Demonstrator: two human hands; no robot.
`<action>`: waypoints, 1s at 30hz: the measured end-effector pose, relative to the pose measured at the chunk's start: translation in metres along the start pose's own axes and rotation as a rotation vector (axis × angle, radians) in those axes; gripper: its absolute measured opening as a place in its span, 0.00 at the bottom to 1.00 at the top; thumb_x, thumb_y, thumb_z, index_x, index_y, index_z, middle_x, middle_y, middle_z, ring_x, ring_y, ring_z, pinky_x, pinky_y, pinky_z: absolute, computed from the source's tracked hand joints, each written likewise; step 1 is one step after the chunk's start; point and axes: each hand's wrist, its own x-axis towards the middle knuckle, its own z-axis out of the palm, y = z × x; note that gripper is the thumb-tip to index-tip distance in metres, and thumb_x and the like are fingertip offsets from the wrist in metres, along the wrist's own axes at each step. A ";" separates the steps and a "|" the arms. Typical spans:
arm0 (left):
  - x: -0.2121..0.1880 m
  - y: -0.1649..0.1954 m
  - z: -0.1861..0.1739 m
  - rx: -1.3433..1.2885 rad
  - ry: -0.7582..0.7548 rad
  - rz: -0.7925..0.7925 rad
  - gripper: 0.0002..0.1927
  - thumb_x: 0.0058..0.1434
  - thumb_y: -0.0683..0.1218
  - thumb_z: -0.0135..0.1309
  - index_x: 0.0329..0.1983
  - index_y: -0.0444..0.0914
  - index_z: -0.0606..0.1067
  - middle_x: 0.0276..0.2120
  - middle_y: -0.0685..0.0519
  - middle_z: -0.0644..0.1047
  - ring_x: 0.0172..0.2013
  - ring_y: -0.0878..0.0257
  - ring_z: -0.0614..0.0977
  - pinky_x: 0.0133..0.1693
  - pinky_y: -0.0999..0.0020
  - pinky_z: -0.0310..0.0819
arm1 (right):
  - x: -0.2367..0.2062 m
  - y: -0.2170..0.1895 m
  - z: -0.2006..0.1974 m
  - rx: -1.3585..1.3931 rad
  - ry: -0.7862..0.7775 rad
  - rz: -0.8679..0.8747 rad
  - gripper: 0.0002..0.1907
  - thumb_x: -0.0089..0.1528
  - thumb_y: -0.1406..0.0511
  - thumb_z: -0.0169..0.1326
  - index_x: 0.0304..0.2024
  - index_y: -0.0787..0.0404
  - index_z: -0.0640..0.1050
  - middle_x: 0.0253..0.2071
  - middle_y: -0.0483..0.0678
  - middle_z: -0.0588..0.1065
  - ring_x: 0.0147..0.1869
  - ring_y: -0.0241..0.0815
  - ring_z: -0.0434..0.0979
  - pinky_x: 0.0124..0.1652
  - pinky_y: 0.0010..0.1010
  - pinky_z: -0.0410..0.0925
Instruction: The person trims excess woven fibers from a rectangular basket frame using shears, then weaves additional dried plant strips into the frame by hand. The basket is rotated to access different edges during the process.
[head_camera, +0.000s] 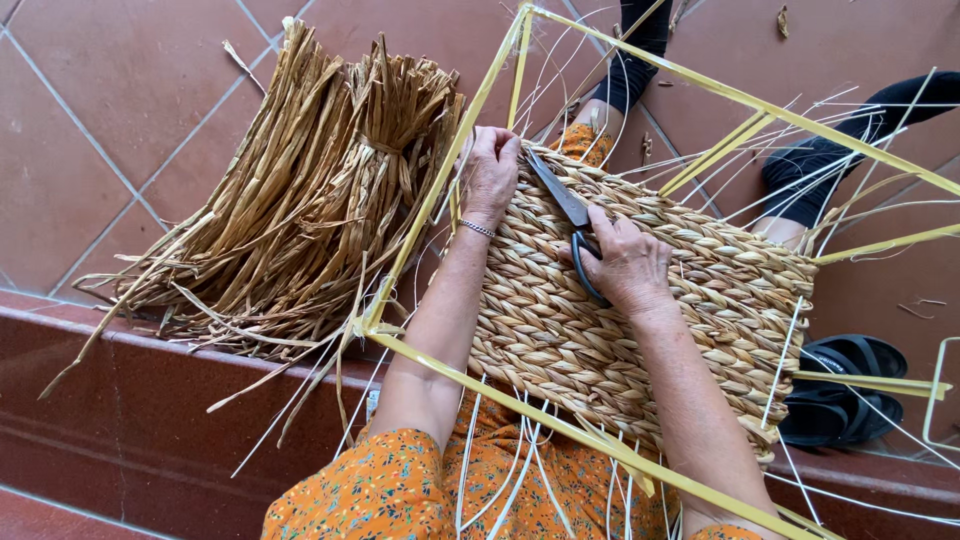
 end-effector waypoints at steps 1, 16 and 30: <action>0.000 -0.001 0.000 0.046 0.013 0.020 0.07 0.62 0.48 0.60 0.35 0.40 0.77 0.36 0.52 0.77 0.43 0.57 0.76 0.49 0.57 0.67 | 0.001 -0.001 0.000 -0.020 -0.023 -0.008 0.37 0.57 0.39 0.60 0.60 0.53 0.75 0.32 0.51 0.78 0.34 0.50 0.81 0.31 0.44 0.71; 0.005 0.021 -0.004 0.108 0.114 0.038 0.05 0.69 0.45 0.49 0.39 0.39 0.74 0.32 0.51 0.78 0.36 0.55 0.78 0.45 0.52 0.65 | -0.014 0.013 -0.006 0.116 -0.026 0.002 0.30 0.64 0.43 0.58 0.57 0.56 0.76 0.30 0.50 0.80 0.31 0.49 0.81 0.30 0.42 0.71; -0.054 0.072 0.010 -0.726 -0.629 -0.345 0.11 0.62 0.36 0.42 0.41 0.37 0.76 0.27 0.54 0.76 0.24 0.68 0.75 0.27 0.66 0.76 | -0.170 0.025 -0.077 0.737 0.016 0.300 0.33 0.59 0.57 0.67 0.63 0.63 0.76 0.35 0.45 0.76 0.37 0.29 0.71 0.38 0.23 0.68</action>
